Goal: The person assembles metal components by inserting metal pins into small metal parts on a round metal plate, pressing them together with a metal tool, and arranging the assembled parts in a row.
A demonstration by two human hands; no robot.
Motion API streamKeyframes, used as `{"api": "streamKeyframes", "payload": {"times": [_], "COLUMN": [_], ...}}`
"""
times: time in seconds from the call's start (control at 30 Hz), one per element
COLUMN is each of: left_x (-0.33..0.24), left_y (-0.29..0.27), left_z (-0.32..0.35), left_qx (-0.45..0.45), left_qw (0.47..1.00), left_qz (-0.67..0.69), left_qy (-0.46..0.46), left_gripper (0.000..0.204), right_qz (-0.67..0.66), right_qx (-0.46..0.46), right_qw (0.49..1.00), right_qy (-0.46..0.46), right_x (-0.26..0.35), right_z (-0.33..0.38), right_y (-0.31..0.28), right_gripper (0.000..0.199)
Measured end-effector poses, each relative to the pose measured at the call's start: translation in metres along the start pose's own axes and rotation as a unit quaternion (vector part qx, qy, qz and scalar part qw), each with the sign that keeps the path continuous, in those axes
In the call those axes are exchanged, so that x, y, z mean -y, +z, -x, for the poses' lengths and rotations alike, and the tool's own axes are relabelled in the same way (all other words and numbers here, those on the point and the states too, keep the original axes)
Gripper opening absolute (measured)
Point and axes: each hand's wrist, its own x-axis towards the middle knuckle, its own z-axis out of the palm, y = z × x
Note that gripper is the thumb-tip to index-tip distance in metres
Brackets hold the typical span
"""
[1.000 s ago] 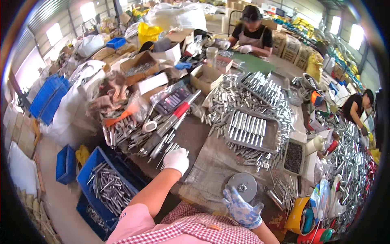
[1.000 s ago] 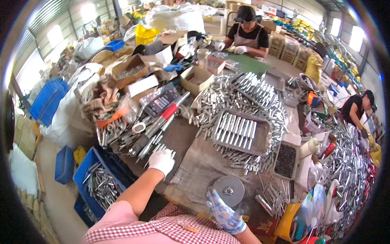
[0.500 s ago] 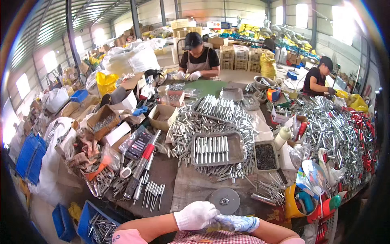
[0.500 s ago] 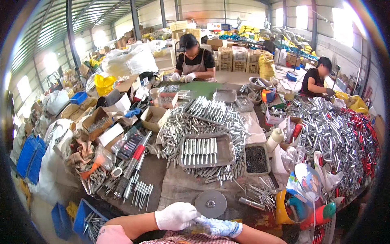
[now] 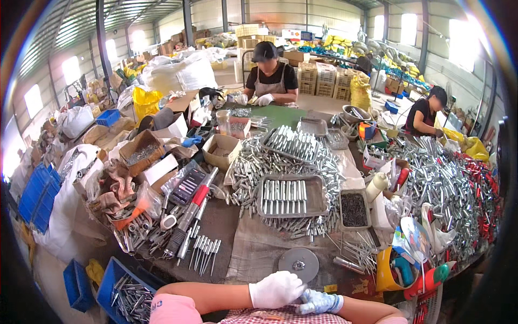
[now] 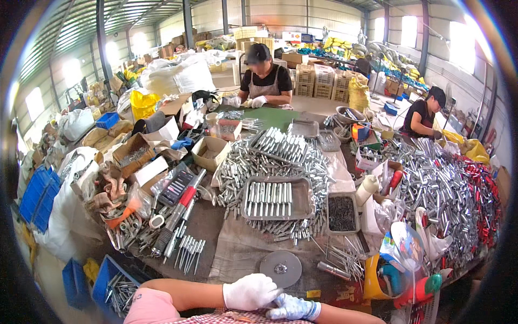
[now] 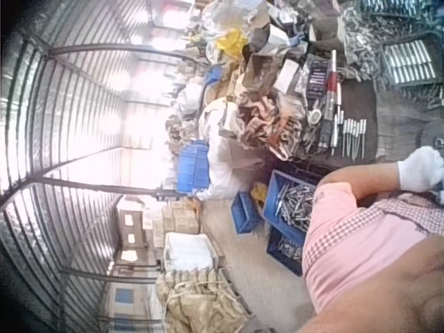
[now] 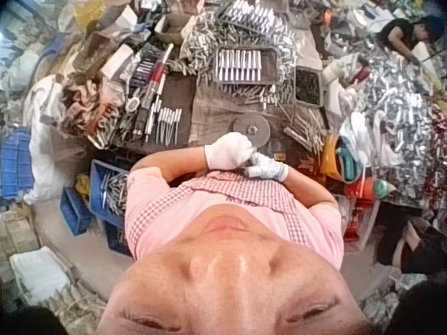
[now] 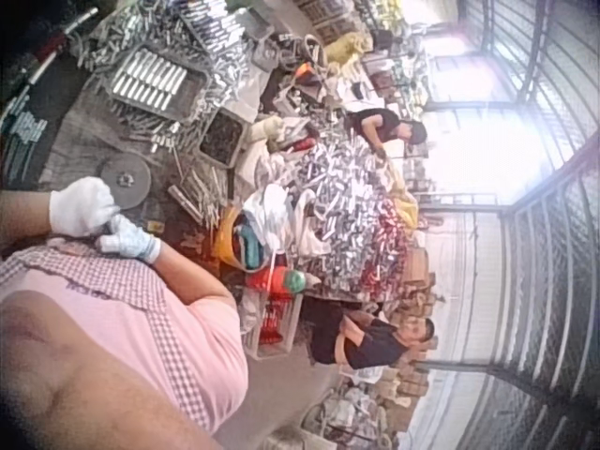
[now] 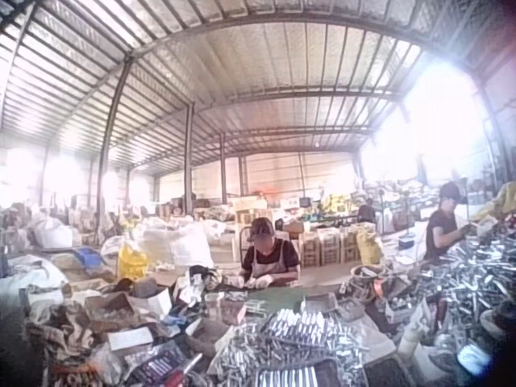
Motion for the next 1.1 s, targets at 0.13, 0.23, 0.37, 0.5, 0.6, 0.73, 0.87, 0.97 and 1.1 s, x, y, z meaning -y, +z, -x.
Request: {"api": "streamKeyframes", "payload": {"times": [0.13,0.23,0.37,0.5,0.6,0.73,0.87,0.97,1.1], "left_x": [-0.001,0.013,0.035,0.040,0.035,0.045,0.058,0.033,0.035], "left_y": [-0.020,0.006,0.011,-0.014,-0.010,-0.001,0.006,-0.026,-0.022], "left_z": [-0.015,-0.011,-0.019,-0.032,-0.039,-0.036,-0.030,-0.046,-0.060], "left_qx": [0.031,-0.097,-0.380,-0.435,-0.393,-0.395,-0.393,-0.446,-0.511], "left_qw": [0.988,0.984,0.844,0.505,0.485,0.409,0.414,0.522,0.632], "left_qz": [0.144,0.107,0.366,0.744,0.779,0.821,0.821,0.727,0.583], "left_qy": [-0.046,-0.102,-0.098,0.049,0.053,0.047,0.033,0.010,-0.018], "left_gripper": [0.052,0.088,0.109,0.096,0.095,0.089,0.084,0.093,0.111], "right_qz": [0.027,-0.092,-0.309,-0.206,-0.128,0.139,0.270,0.345,0.411], "right_qx": [-0.015,-0.085,-0.165,-0.172,-0.258,-0.300,-0.285,-0.221,-0.214], "right_qw": [0.999,0.991,0.928,0.947,0.951,0.932,0.913,0.902,0.882], "right_qy": [-0.005,-0.045,-0.125,-0.176,-0.116,-0.149,-0.108,-0.133,-0.079], "right_x": [-0.014,-0.007,0.021,0.015,0.034,0.036,0.046,0.044,0.056], "right_z": [0.002,-0.007,-0.025,-0.051,-0.062,-0.058,-0.061,-0.060,-0.058], "right_y": [-0.005,0.007,0.009,0.006,0.018,0.007,0.009,0.020,0.016], "right_gripper": [0.090,0.103,0.097,0.065,0.042,0.033,0.028,0.018,0.017]}}
